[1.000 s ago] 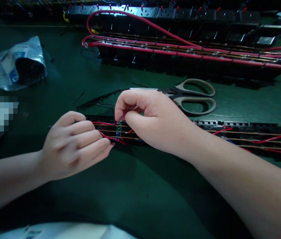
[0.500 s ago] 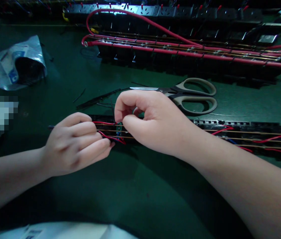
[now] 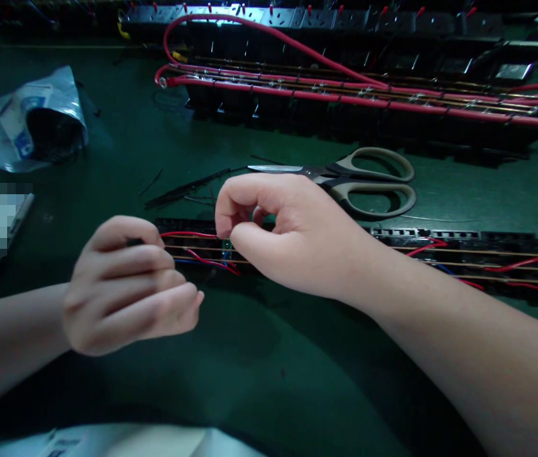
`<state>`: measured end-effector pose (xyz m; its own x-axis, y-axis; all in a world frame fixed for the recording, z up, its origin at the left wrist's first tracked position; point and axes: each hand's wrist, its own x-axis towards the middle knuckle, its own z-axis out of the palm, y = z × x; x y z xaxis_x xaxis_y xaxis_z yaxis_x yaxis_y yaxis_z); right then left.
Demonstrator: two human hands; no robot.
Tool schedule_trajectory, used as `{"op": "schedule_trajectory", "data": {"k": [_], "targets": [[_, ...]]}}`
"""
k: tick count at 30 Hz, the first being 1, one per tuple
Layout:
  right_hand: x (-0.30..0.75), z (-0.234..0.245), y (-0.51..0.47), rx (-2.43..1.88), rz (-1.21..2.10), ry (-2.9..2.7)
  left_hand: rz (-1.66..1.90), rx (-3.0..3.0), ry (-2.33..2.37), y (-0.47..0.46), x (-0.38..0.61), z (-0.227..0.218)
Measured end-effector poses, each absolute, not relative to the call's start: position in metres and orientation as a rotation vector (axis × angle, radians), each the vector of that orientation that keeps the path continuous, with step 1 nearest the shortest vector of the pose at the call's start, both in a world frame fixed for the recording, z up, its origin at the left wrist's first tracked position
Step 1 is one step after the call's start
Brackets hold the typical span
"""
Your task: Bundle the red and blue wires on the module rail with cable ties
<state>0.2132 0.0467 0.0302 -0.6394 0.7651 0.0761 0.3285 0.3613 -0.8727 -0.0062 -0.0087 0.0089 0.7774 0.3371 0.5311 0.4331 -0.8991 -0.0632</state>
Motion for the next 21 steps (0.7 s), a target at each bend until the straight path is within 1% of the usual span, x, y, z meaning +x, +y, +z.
{"op": "schedule_trajectory", "data": {"k": [3, 6, 21], "targets": [[0.2124, 0.0306, 0.0461, -0.933, 1.210, -2.184, -0.731, -2.710, -0.789, -0.0067, -0.0078, 0.0092], [0.2124, 0.0279, 0.0452, -0.897, 1.152, -2.249, -0.728, -2.696, -0.844, -0.0050, -0.0083, 0.0072], [0.2134, 0.0223, 0.0465, -0.874, 1.112, -2.273, -0.775, -2.718, -0.757, -0.0047, -0.0089, 0.0028]]}}
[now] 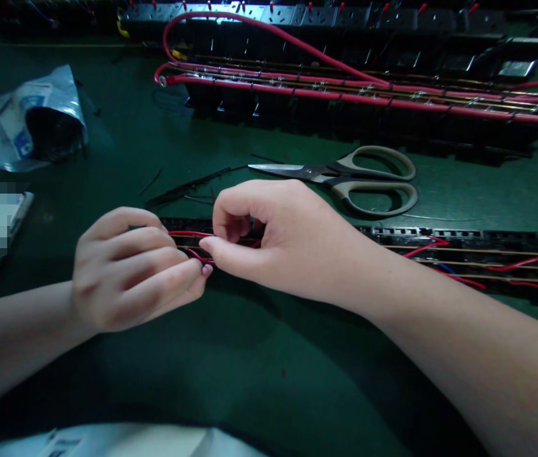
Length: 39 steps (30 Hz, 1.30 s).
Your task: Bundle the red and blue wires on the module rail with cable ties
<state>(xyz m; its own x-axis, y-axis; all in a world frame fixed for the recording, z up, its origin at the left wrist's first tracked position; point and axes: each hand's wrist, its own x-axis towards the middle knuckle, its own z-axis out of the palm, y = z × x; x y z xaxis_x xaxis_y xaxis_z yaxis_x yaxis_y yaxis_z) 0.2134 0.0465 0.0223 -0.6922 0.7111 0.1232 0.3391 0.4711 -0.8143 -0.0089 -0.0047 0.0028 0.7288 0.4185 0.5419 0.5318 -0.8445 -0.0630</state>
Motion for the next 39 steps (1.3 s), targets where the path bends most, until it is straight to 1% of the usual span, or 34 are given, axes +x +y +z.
{"op": "schedule_trajectory", "data": {"k": [8, 18, 23, 32, 39], "targets": [[0.2126, 0.0234, 0.0480, -0.874, 1.127, -2.238, -0.785, -2.769, -0.725, -0.0005, -0.0084, 0.0016], [0.2112, 0.0251, 0.0459, -1.009, 1.208, -2.073, -0.808, -2.815, -0.771, 0.0000, -0.0081, 0.0017], [0.2110, 0.0238, 0.0450, -1.077, 1.179, -1.982, -0.802, -2.828, -0.758, 0.0006, -0.0083, 0.0012], [0.2129, 0.0196, 0.0462, -1.151, 1.134, -1.865, -0.877, -2.897, -0.917, -0.0002, -0.0078, 0.0032], [0.2136, 0.0206, 0.0458, -1.098, 1.201, -1.790, -0.914, -2.898, -0.954, 0.0001, -0.0073, 0.0031]]}}
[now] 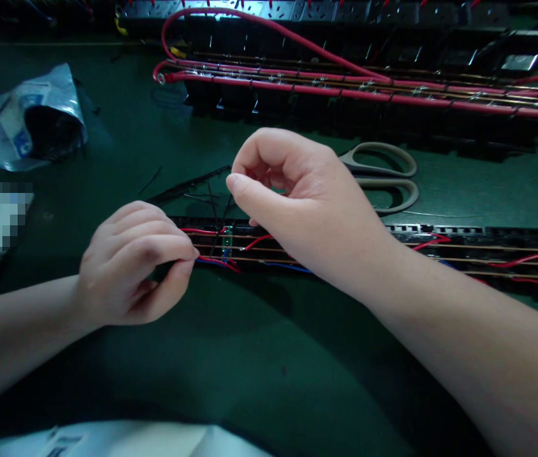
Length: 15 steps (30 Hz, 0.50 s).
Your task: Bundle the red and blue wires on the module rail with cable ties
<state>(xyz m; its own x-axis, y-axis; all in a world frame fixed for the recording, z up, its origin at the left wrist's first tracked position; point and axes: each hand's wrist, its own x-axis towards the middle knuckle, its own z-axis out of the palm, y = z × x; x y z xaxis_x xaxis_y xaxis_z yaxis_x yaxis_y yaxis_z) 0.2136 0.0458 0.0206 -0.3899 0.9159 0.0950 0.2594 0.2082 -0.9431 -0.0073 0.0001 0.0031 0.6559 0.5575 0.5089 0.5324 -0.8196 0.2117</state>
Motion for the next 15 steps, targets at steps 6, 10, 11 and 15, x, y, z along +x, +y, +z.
{"op": "schedule_trajectory", "data": {"k": [6, 10, 11, 15], "targets": [[0.2151, 0.0184, 0.0470, -1.005, 1.256, -1.780, 0.878, 2.815, 0.951, -0.0004, -0.0069, 0.0037], [0.2149, 0.0177, 0.0469, -0.944, 1.292, -1.737, 0.862, 2.790, 0.939, -0.0006, -0.0074, 0.0033], [0.2147, 0.0178, 0.0468, -0.936, 1.296, -1.726, 0.858, 2.787, 0.925, -0.0006, -0.0076, 0.0032], [0.2146, 0.0181, 0.0467, -0.936, 1.299, -1.734, 0.845, 2.783, 0.884, -0.0009, -0.0077, 0.0033]]}}
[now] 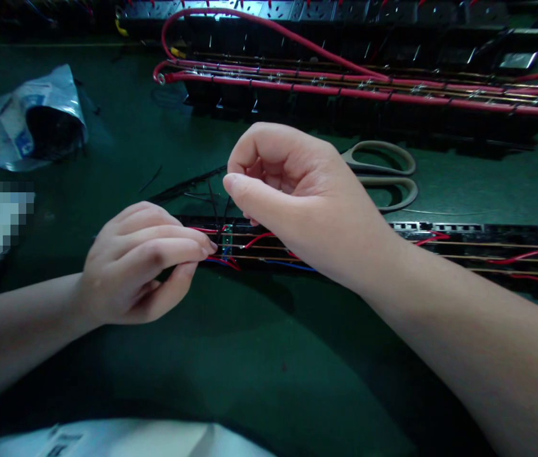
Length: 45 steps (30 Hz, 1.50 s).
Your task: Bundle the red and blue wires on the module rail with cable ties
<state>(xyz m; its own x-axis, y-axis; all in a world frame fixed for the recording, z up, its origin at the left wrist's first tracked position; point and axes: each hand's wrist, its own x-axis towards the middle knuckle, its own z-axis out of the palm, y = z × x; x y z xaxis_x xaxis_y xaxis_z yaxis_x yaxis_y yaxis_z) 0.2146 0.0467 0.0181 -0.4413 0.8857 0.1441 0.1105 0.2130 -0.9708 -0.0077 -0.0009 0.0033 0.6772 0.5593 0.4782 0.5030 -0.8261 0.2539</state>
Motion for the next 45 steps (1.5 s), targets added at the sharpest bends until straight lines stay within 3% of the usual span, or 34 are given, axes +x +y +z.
{"op": "schedule_trajectory", "data": {"k": [26, 33, 45], "targets": [[0.2163, 0.0227, 0.0417, -0.963, 1.313, -1.770, 0.821, 2.825, 0.865, -0.0012, -0.0075, 0.0028], [0.2141, 0.0253, 0.0459, -0.910, 1.283, -2.047, 0.799, 2.902, 0.884, -0.0010, -0.0076, 0.0017], [0.2109, 0.0250, 0.0457, -1.083, 1.187, -2.043, 0.773, 3.008, 0.847, -0.0008, -0.0068, -0.0013]]}}
